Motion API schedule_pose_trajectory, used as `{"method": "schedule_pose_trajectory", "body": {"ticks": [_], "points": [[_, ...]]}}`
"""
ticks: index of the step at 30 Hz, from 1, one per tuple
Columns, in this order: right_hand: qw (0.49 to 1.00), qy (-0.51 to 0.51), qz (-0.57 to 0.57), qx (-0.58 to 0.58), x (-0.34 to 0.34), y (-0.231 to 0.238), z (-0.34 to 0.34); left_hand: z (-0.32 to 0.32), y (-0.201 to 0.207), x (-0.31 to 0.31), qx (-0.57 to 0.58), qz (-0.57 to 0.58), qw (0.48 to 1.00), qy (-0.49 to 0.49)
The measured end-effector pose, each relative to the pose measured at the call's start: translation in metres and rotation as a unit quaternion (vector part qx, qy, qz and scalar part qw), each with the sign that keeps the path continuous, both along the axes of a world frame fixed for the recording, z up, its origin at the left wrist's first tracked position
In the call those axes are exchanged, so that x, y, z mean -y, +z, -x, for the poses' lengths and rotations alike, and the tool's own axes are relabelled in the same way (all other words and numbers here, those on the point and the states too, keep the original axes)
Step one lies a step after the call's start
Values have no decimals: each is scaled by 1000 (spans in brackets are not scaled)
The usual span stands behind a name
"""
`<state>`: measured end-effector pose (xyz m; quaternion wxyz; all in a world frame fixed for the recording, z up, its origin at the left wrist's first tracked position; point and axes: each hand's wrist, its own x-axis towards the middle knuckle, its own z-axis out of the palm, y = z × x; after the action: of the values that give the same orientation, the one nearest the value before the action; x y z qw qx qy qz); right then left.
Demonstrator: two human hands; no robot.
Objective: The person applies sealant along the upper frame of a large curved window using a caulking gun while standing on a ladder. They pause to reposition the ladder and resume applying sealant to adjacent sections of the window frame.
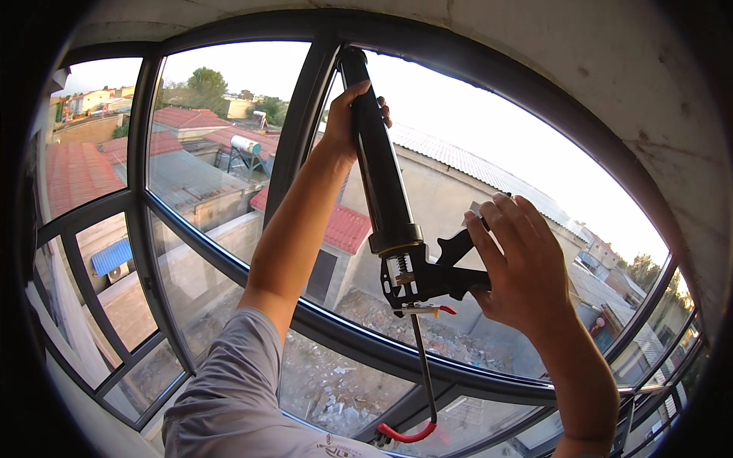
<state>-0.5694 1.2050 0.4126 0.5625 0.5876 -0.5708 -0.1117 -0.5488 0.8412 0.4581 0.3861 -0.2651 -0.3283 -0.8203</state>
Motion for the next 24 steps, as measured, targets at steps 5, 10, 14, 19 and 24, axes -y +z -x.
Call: {"method": "schedule_pose_trajectory", "body": {"ticks": [5,10,14,19,24], "points": [[1000,12,-2,-23,-1,12,-14,-3,1,-1,-13,11,1000,-3],[1000,11,-5,-20,-2,14,-32,-8,2,0,-14,27,999,11],[999,20,-12,-23,-2,12,-40,-12,4,-1,-11,34,999,18],[998,17,-10,-51,-5,12,-52,-11,9,-4,-13,54,998,24],[996,1,9,-90,13,-12,-75,-25,0,18,-5,66,997,-42]]}}
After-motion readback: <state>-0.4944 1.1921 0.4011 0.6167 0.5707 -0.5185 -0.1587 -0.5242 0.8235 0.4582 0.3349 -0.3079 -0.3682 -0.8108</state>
